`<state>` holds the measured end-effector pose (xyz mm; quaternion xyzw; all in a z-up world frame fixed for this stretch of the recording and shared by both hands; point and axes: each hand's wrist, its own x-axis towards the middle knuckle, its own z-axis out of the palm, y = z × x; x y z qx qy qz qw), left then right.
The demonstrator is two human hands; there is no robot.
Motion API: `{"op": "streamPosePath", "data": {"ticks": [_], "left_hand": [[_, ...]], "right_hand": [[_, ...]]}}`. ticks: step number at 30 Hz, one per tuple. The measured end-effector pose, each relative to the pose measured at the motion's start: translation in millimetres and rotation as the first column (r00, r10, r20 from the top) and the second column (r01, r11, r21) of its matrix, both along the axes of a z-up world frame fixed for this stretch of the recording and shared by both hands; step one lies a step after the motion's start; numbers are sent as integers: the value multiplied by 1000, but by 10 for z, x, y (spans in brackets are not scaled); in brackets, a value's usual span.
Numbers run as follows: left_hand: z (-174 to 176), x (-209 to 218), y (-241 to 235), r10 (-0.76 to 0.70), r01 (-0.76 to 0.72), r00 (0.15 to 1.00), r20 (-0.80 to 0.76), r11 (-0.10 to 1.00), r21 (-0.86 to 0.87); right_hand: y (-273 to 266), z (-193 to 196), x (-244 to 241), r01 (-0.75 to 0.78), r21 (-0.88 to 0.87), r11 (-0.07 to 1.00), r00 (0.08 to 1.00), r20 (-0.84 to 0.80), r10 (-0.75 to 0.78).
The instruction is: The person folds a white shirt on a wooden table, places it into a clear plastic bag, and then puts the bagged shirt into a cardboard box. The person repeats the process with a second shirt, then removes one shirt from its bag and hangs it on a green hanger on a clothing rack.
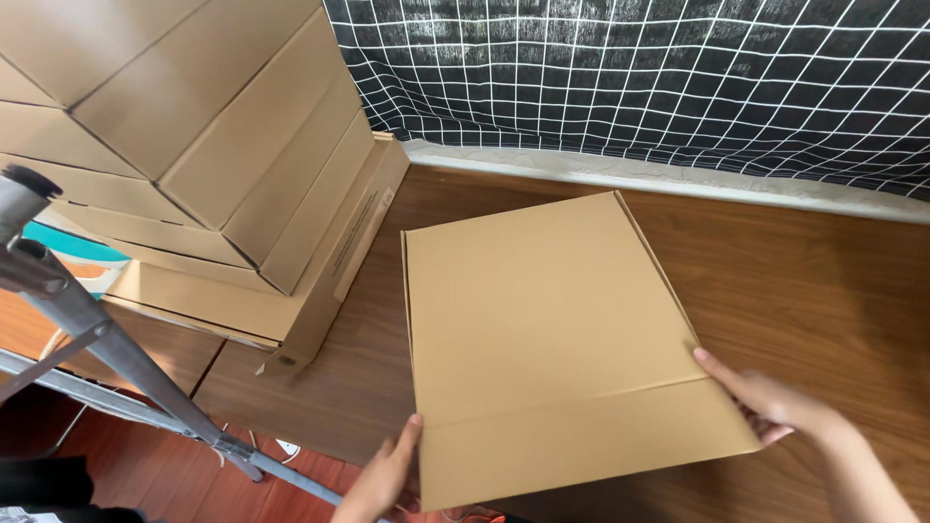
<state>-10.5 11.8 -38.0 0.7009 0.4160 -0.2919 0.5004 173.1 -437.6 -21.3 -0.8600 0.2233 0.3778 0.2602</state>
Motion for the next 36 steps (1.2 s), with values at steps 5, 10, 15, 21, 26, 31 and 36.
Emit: {"op": "streamPosePath", "data": {"ticks": [5, 10, 15, 21, 26, 31, 36], "left_hand": [[-540, 4, -39, -10, -17, 975, 222, 993, 121], [-922, 134, -193, 233, -225, 785, 574, 971, -86], [-661, 285, -242, 595, -407, 649, 473, 798, -445], [-159, 433, -111, 245, -148, 573, 782, 970, -195], [162, 664, -75, 300, -192, 435, 849, 952, -238], [620, 687, -142, 296, -337, 454, 840, 930, -146], [271, 827, 67, 86, -412, 581, 809, 889, 201]], "right_hand": [[175, -196, -66, 237, 332, 913, 940, 160, -302], [625, 251, -312, 399, 566, 722, 832, 108, -545], [93, -570, 33, 301, 849, 434, 838, -18, -545], [-557, -877, 524, 93, 942, 323, 811, 116, -573], [-535, -318, 821, -88, 934, 345, 540, 336, -772], [-71, 831, 509, -264, 826, 498, 378, 564, -734], [-482, 539, 819, -294, 723, 625, 336, 690, -641]]}}
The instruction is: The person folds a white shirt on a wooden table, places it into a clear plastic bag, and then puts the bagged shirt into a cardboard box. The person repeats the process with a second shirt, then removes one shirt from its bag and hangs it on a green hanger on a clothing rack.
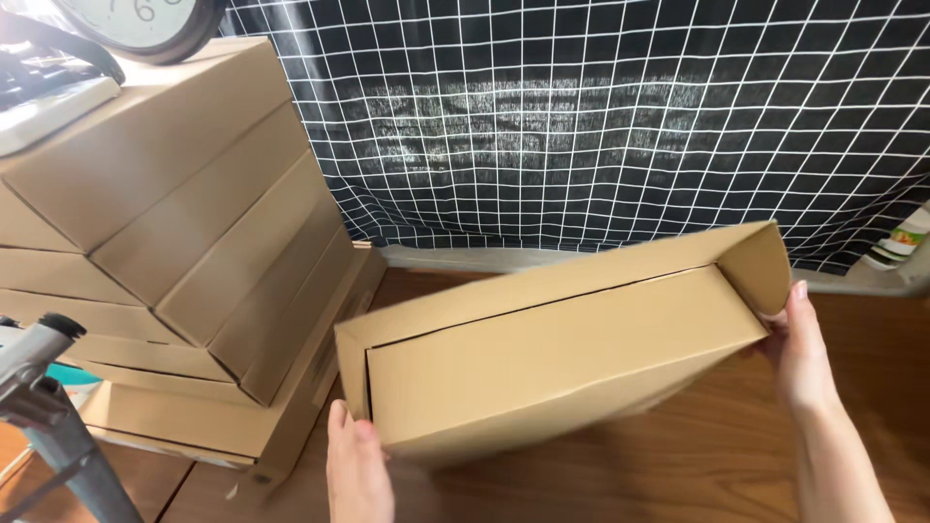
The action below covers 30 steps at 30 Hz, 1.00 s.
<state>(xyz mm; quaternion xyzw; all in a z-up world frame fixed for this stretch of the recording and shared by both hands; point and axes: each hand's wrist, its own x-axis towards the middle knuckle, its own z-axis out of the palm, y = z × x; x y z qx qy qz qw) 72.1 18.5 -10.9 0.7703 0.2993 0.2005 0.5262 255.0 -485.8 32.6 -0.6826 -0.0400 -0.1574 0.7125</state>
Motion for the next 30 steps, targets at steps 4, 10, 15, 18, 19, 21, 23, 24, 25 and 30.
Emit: {"op": "streamPosePath", "data": {"ticks": [4, 10, 15, 18, 19, 21, 23, 24, 25, 30], "left_hand": [[328, 54, -27, -177, 130, 973, 146, 950, 285], [933, 129, -249, -241, 198, 935, 261, 963, 182], [987, 227, -213, -274, 218, 889, 367, 958, 187], [996, 308, -179, -272, 368, 786, 555, 928, -67], [1060, 318, -207, -272, 449, 703, 657, 886, -113], [1049, 385, -215, -256, 532, 609, 750, 834, -147], [893, 491, -170, -111, 498, 629, 769, 817, -290], [950, 459, -200, -109, 496, 630, 769, 818, -291], [1002, 424, -234, -81, 428, 712, 698, 837, -340], [984, 419, -259, -52, 372, 769, 637, 847, -380]], "right_hand": [[196, 316, -109, 122, -179, 976, 985, -102, -142], [670, 721, -299, 234, -357, 904, 972, 89, -217], [887, 999, -380, 198, -244, 949, 975, 145, -167], [908, 1081, -261, 61, 2, 998, 996, 69, -61], [879, 1079, -205, 9, 44, 999, 995, 96, -13], [793, 1048, -75, -44, 83, 996, 991, 127, 33], [694, 981, 77, 24, 333, 942, 998, -68, -1], [654, 900, 78, 22, 332, 943, 998, -68, 1], [609, 812, 74, 13, 272, 962, 999, -45, 0], [506, 592, 134, 73, 304, 950, 995, -83, -50]]}}
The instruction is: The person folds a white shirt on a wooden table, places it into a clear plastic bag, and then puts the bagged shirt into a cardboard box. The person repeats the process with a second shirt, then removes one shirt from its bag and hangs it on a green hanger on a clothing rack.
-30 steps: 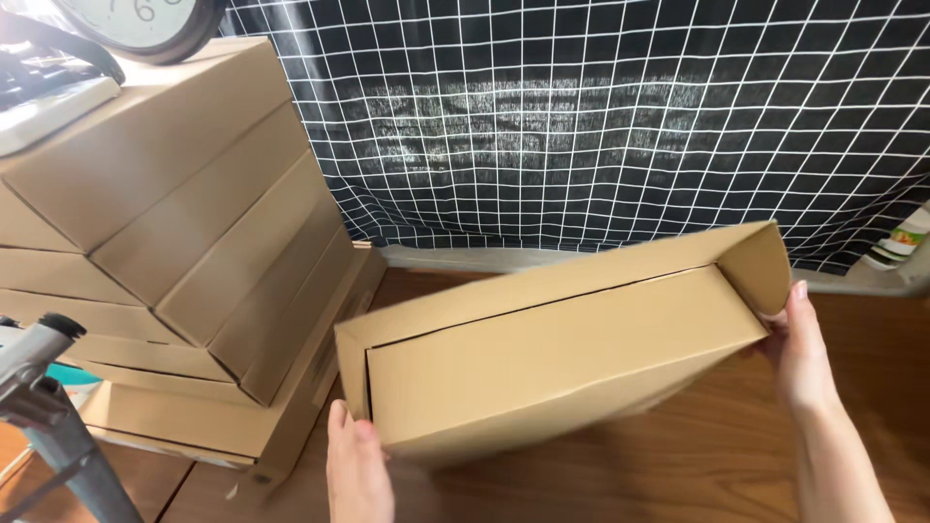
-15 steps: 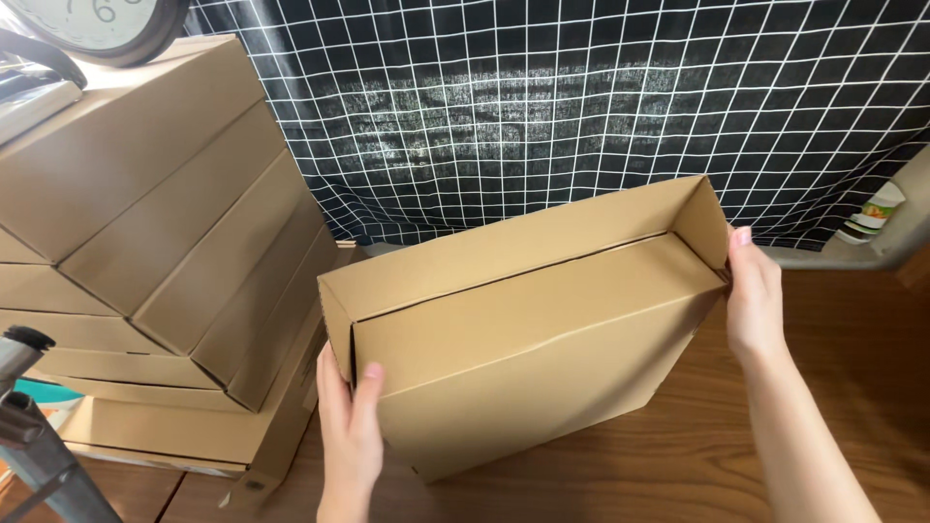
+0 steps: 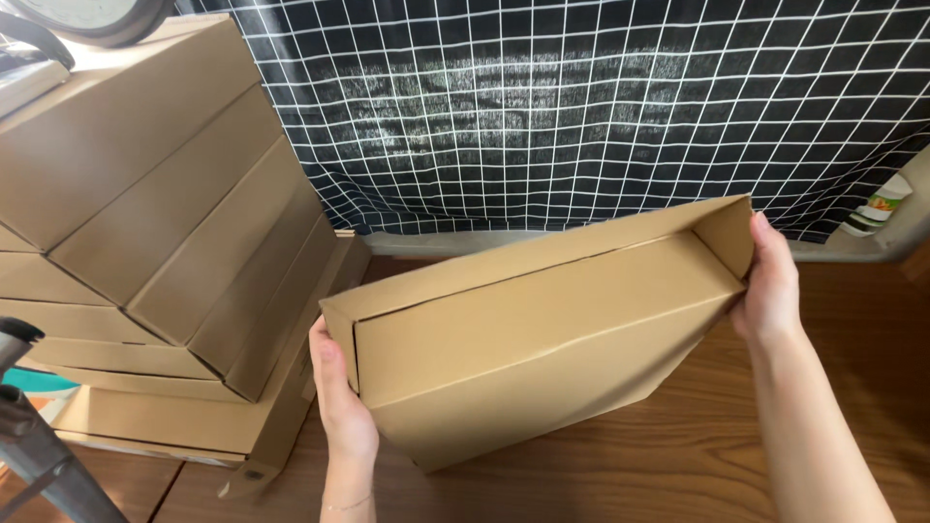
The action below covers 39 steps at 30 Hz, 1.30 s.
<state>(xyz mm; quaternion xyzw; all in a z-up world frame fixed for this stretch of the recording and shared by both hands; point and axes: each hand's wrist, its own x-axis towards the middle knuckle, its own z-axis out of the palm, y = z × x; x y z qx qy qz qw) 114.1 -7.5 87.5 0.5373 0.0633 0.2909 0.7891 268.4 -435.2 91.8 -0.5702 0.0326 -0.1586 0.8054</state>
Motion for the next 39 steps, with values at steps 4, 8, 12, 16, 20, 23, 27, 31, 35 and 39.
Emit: {"op": "streamPosePath", "data": {"ticks": [4, 8, 12, 16, 20, 23, 27, 31, 35, 39], "left_hand": [[-73, 30, 13, 15, -30, 992, 129, 993, 117], [-94, -3, 19, 49, -108, 985, 165, 921, 373], [-334, 108, 130, 18, -50, 984, 177, 983, 177], [-403, 94, 98, -39, 50, 993, 108, 993, -107], [-992, 228, 128, -231, 109, 960, -156, 826, -553], [-2111, 358, 357, -308, 229, 941, -139, 884, -407], [-2563, 571, 313, -435, 408, 888, -151, 895, -181], [-2522, 456, -16, -383, 328, 905, -185, 905, -271], [-2334, 511, -377, -386, 274, 864, -324, 899, -343], [-2532, 569, -683, -375, 271, 817, -439, 920, -282]], "right_hand": [[139, 185, -161, -118, -74, 990, 979, 159, 128], [145, 128, -273, -210, -160, 965, 942, 231, 243], [108, 21, -286, -155, -266, 951, 963, 175, 206], [92, 25, -419, -197, -196, 960, 963, 144, 227], [-146, -243, -490, -258, -2, 966, 959, 118, 257], [-655, -999, -307, -257, -59, 965, 962, 82, 261], [-1014, -1468, -497, -250, -142, 958, 967, 6, 254], [-408, -585, -1183, -188, 103, 977, 947, -244, 208], [-234, -257, -1704, 11, 119, 993, 846, -531, 54], [-396, -593, -1914, 66, 140, 988, 815, -578, 28]]}}
